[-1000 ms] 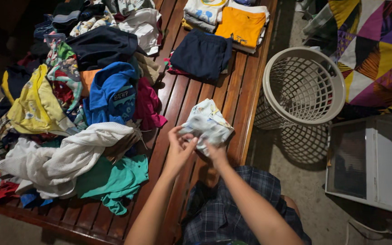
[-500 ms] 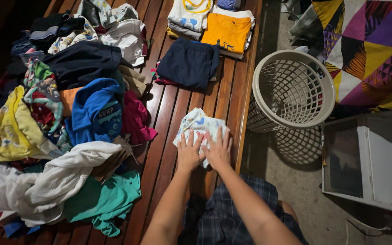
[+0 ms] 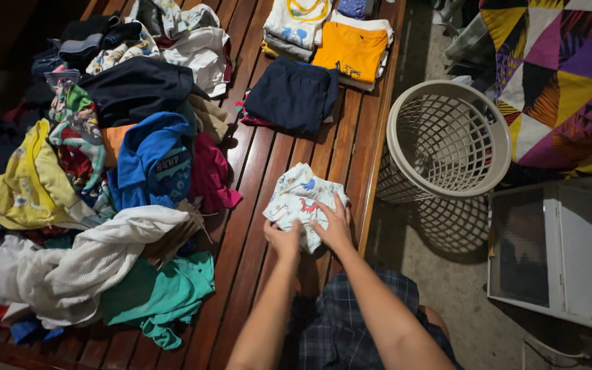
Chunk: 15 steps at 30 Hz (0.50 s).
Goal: The person folds multiple garments one by one on a wooden bench. They pick up each item, smooth it out, fold it into a compact rectangle, and place it into a growing stack. Items include shirts, shorts, and patterned tops.
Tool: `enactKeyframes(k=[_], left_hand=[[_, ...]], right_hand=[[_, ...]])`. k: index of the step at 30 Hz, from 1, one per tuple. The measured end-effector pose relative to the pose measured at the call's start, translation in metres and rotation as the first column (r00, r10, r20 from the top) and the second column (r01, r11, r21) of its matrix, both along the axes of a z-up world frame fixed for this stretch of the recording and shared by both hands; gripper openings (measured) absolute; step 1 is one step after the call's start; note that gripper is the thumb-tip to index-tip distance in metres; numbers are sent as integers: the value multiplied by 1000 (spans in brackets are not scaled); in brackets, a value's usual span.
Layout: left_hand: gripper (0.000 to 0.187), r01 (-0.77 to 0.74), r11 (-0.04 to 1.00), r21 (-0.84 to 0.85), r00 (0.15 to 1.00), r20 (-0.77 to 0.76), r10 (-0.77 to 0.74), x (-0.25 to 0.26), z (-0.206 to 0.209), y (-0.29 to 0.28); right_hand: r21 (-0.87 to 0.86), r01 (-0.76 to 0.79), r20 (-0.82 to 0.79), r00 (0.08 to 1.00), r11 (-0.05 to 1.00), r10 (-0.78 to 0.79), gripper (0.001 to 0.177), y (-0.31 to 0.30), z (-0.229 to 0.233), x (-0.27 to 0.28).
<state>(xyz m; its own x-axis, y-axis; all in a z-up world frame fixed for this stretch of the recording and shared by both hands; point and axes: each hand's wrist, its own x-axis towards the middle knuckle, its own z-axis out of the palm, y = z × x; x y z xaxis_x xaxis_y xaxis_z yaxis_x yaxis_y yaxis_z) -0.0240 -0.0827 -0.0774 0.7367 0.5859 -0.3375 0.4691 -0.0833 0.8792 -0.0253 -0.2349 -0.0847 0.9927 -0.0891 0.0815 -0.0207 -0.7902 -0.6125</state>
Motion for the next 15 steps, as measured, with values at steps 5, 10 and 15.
enactKeyframes(k=[5,10,15], left_hand=[[63,1,629,-777,992,-81,-102,24,-3,8],[54,179,316,-932,976,128,-176,20,22,-5],[50,268,178,-947,963,263,-52,59,57,-13]], right_hand=[[405,317,27,933,857,-358,84,4,-2,2],[758,393,-216,904,520,-368,83,13,21,11],[889,254,-127,936,381,-327,84,26,82,50]])
